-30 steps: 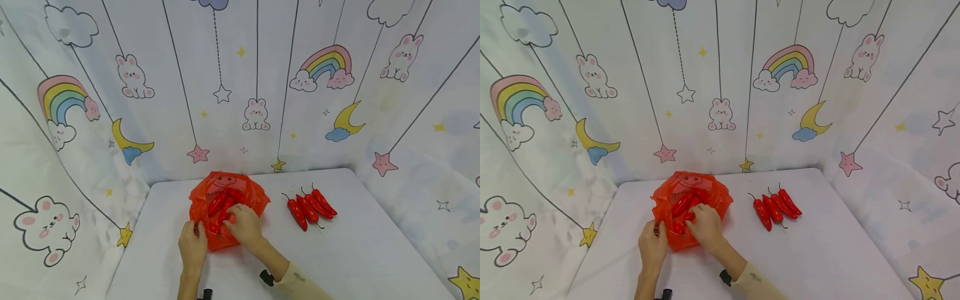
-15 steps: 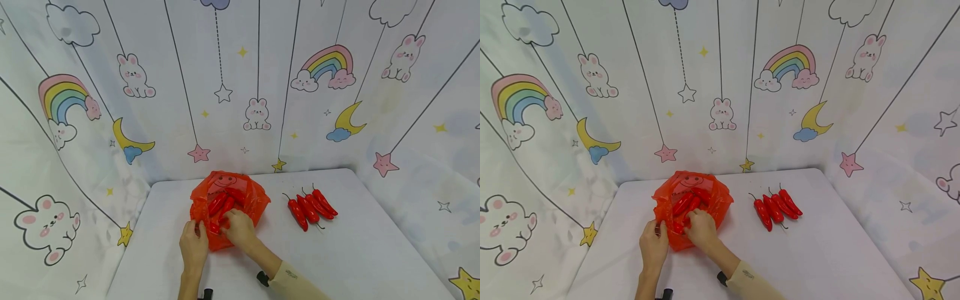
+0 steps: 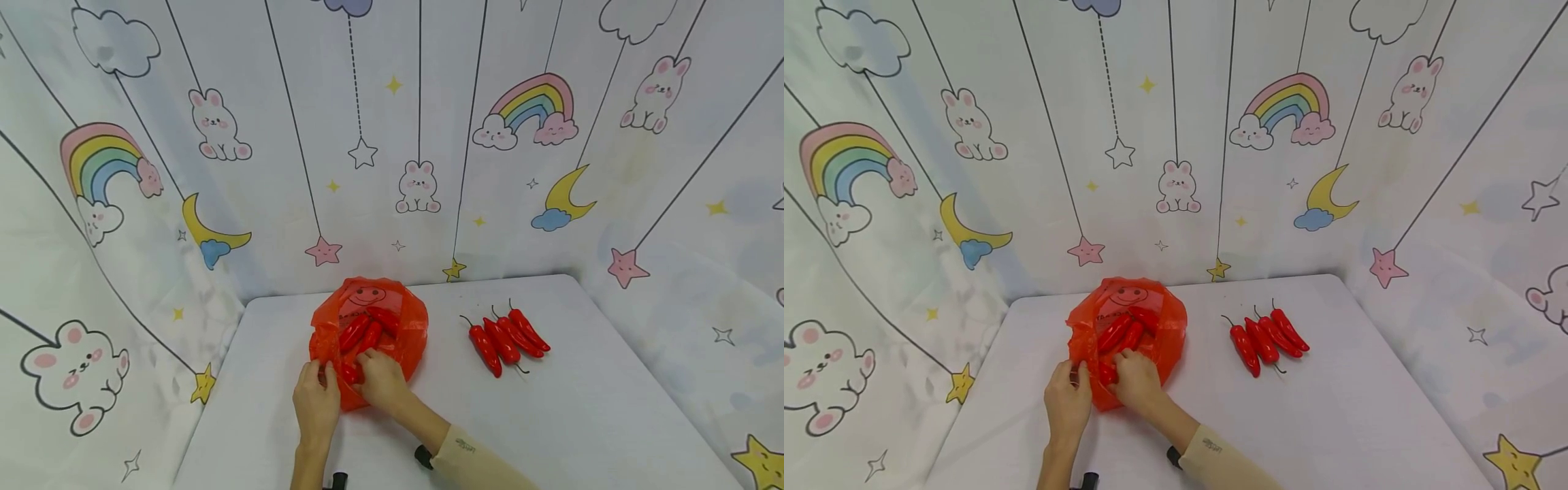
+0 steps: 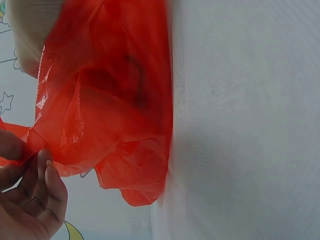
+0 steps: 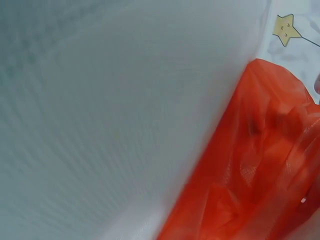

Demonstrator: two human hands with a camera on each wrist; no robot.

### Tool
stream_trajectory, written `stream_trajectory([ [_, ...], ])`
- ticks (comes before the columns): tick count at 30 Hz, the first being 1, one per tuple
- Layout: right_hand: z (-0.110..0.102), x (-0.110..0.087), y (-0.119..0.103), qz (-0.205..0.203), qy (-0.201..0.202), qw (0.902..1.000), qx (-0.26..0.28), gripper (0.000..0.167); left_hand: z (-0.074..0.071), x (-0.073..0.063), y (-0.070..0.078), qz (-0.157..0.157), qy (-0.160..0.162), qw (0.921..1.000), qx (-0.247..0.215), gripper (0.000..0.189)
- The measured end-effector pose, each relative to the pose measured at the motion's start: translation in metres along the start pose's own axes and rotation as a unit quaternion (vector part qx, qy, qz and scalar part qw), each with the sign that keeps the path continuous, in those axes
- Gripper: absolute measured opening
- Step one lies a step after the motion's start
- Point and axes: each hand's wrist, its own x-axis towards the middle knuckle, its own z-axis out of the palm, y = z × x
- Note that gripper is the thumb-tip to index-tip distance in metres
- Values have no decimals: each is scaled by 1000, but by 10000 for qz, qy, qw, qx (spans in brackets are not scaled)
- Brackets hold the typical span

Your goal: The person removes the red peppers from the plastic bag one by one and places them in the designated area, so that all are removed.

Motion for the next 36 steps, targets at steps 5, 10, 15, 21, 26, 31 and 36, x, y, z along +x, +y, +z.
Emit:
stream_trajectory([
  [5, 5, 2, 0, 5, -90, 10000, 17, 46, -1, 0, 1, 12, -38, 10000, -12, 4],
  [10, 9, 3, 0, -54, -190, 9998, -22, 40, 0, 0, 1, -14, -70, 10000, -13, 4],
  [15, 14, 5, -1, -160, -151, 9996, -155, 33, 0, 0, 1, 32, 0, 10000, 9, 4],
  [21, 18, 8, -5, -151, -120, 9996, -190, 25, 1, 1, 1, 106, 81, 9999, -2, 5],
  [26, 20, 9, -8, -119, -123, 9992, -350, 23, 0, 1, 2, 102, 83, 9999, -16, 5],
  [31, 21, 9, -8, -126, -109, 9994, -288, 23, 1, 0, 3, 110, 96, 9999, -9, 6],
  [36, 19, 8, -7, -154, -20, 9999, 61, 21, 0, 0, 3, 28, 30, 10000, 13, 7],
])
